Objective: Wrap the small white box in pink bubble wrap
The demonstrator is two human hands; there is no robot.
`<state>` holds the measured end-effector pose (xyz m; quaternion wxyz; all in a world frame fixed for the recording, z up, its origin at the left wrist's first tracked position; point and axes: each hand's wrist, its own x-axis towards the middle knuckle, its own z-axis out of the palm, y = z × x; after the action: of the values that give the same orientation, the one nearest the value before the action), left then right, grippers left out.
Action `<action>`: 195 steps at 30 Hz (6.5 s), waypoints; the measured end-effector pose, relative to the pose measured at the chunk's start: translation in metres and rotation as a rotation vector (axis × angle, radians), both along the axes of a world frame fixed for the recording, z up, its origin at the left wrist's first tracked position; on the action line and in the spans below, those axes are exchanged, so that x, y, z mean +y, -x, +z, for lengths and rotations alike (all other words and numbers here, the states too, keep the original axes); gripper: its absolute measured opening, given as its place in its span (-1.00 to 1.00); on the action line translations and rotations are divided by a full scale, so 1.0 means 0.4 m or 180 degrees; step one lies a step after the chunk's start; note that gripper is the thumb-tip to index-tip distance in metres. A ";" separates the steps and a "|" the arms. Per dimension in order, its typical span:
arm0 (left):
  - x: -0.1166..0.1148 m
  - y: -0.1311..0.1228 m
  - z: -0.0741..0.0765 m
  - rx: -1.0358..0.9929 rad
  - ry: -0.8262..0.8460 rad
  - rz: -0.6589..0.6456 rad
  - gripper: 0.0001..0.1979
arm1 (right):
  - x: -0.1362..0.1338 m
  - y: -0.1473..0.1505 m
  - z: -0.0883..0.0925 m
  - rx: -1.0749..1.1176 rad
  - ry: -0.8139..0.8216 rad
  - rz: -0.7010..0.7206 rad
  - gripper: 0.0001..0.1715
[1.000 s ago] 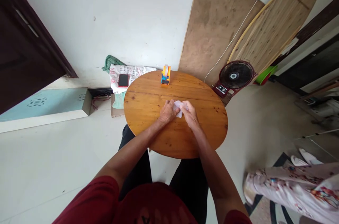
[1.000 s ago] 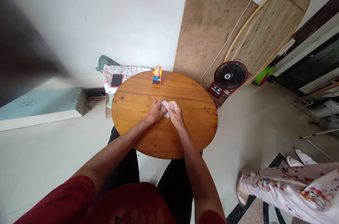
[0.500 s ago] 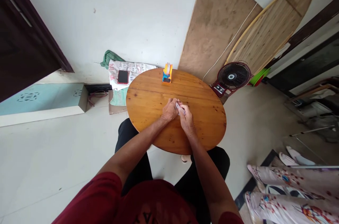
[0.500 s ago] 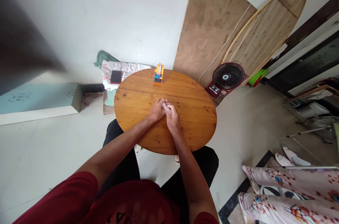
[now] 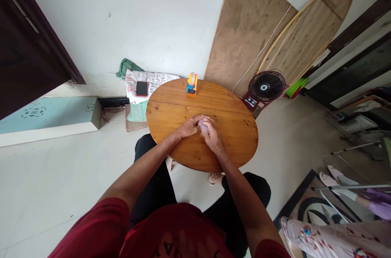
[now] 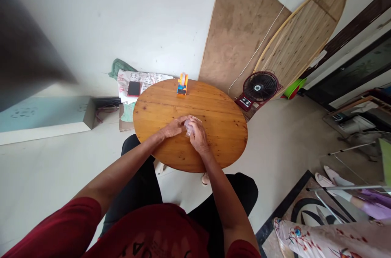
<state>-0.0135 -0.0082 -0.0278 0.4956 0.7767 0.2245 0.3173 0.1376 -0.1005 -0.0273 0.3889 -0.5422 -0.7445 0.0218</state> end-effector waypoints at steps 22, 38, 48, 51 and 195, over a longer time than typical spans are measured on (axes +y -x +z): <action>0.047 -0.017 -0.011 0.0287 -0.0987 -0.0333 -0.28 | -0.065 0.010 -0.005 -0.0509 0.0416 -0.0248 -0.26; 0.097 -0.046 0.091 0.1039 0.1543 -0.0172 -0.54 | 0.104 -0.113 0.085 0.1832 0.1299 0.0190 -0.07; 0.098 -0.055 0.062 0.0346 0.0853 -0.0134 -0.44 | 0.182 -0.168 0.006 0.3035 0.1788 0.0165 -0.11; 0.102 -0.054 0.051 -0.0005 0.1497 -0.0266 -0.34 | 0.181 -0.154 0.005 0.3075 0.1728 0.0209 -0.13; 0.127 -0.035 0.037 -0.0522 0.0533 0.1099 -0.75 | 0.133 -0.126 0.057 0.0357 0.1330 -0.0261 -0.20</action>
<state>0.0003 0.0426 -0.0129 0.5133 0.6543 0.3388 0.4400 0.1879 -0.0474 -0.0045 0.3095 -0.6388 -0.6783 0.1899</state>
